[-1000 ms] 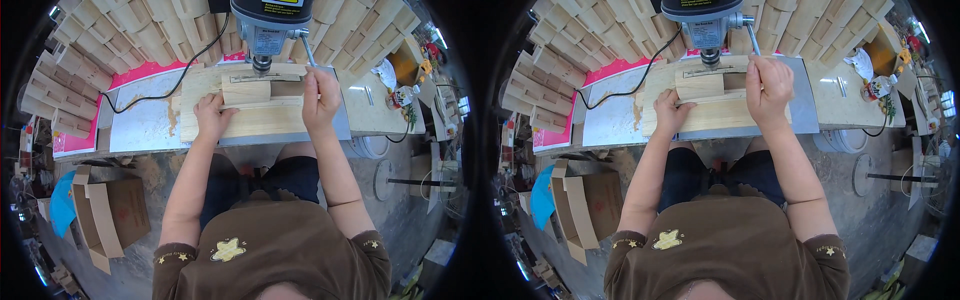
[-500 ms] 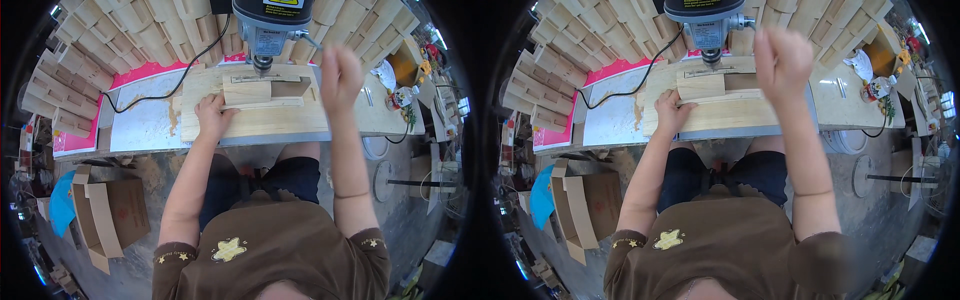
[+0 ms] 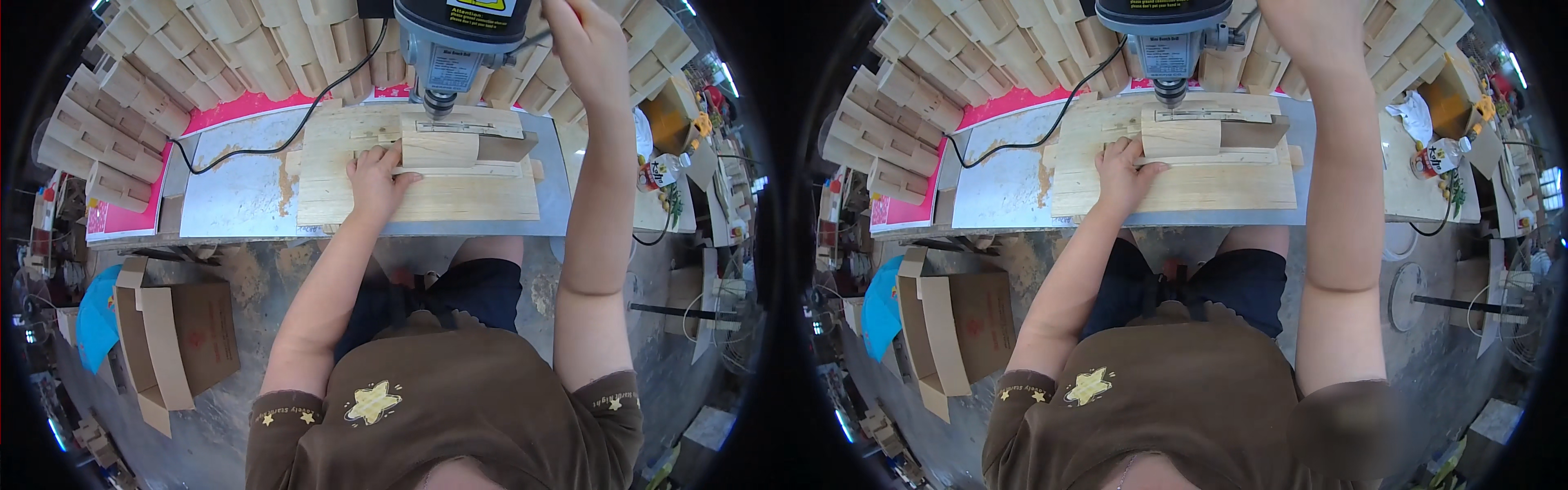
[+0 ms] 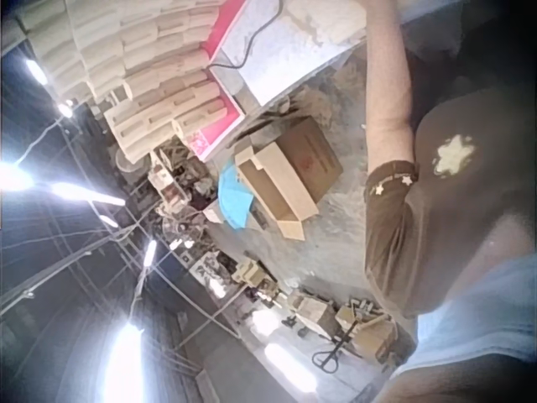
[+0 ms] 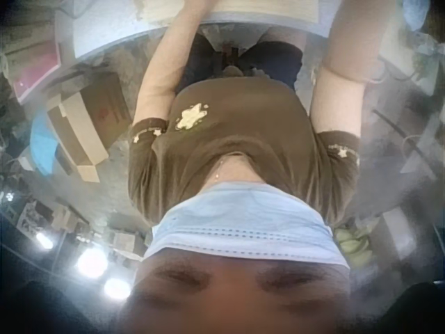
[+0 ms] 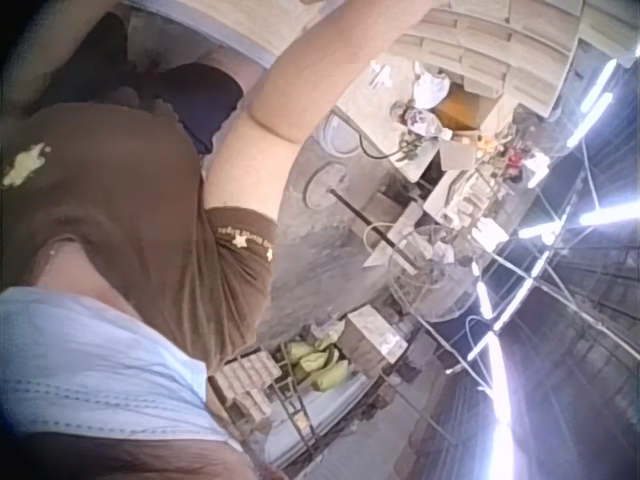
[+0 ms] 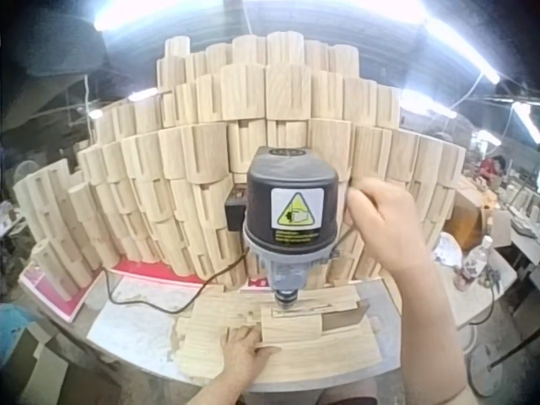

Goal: Drilling holes into cylindrical wooden blocks using a vertical drill press and a wooden jig.

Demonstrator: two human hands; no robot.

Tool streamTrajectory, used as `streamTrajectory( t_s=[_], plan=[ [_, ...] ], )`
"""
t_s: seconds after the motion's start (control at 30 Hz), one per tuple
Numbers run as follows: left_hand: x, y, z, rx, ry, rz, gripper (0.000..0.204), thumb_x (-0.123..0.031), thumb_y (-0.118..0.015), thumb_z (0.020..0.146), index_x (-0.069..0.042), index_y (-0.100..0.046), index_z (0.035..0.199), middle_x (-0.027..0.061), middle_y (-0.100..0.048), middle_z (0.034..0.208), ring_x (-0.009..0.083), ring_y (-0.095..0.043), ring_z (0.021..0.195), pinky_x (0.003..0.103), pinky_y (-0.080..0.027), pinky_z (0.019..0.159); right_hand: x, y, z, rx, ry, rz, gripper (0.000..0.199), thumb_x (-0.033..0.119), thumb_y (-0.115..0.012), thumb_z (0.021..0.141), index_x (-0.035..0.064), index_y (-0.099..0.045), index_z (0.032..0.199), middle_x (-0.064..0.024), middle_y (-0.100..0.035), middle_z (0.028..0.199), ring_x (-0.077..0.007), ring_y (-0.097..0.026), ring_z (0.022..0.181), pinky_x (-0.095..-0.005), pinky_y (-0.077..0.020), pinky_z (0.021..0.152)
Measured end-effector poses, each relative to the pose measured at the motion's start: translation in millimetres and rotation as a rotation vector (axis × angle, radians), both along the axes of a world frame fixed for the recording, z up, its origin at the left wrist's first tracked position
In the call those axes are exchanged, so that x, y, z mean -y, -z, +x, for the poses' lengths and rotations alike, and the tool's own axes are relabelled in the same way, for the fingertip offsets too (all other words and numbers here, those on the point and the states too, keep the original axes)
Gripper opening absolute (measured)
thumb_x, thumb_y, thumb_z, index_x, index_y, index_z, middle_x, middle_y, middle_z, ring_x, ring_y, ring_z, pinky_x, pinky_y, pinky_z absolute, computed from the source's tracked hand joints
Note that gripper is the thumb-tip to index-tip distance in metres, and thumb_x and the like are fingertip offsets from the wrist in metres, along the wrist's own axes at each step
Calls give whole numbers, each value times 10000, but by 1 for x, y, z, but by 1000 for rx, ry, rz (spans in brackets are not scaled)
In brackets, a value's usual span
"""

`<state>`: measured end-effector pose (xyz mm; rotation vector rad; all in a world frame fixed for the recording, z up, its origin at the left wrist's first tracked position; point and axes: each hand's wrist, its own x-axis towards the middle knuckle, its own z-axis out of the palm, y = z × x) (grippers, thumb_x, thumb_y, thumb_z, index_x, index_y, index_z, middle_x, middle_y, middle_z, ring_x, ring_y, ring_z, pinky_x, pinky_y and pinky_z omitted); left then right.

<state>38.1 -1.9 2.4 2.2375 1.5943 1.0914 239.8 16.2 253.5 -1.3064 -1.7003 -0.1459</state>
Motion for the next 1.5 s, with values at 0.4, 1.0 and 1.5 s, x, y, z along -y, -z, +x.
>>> streamTrajectory(
  t_s=[0.4,1.0,1.5],
  plan=[
    [2,1,-7,12,-33,45,488,-286,-768,624,-138,-631,1068,29,-548,810,228,-524,840,399,-325,792,45,142,-14,-211,-101,193,84,19,-581,819,3,-637,879,-65,-567,663,-170,-496,543,-290,-406,542],
    [7,0,-5,45,-50,13,590,-323,-779,587,-143,-615,1125,42,-554,841,257,-525,910,436,-323,848,15,75,8,-222,-111,197,132,93,-559,878,-19,-629,882,-54,-545,667,-125,-470,576,-227,-384,562],
    [-15,-6,14,374,47,-199,493,-205,-839,524,-83,-644,960,81,-523,1114,280,-435,1108,427,-284,955,-28,112,69,-28,-342,-574,434,329,-690,791,48,-601,1111,-144,-631,1027,-280,-594,959,-340,-449,848]
  ],
)
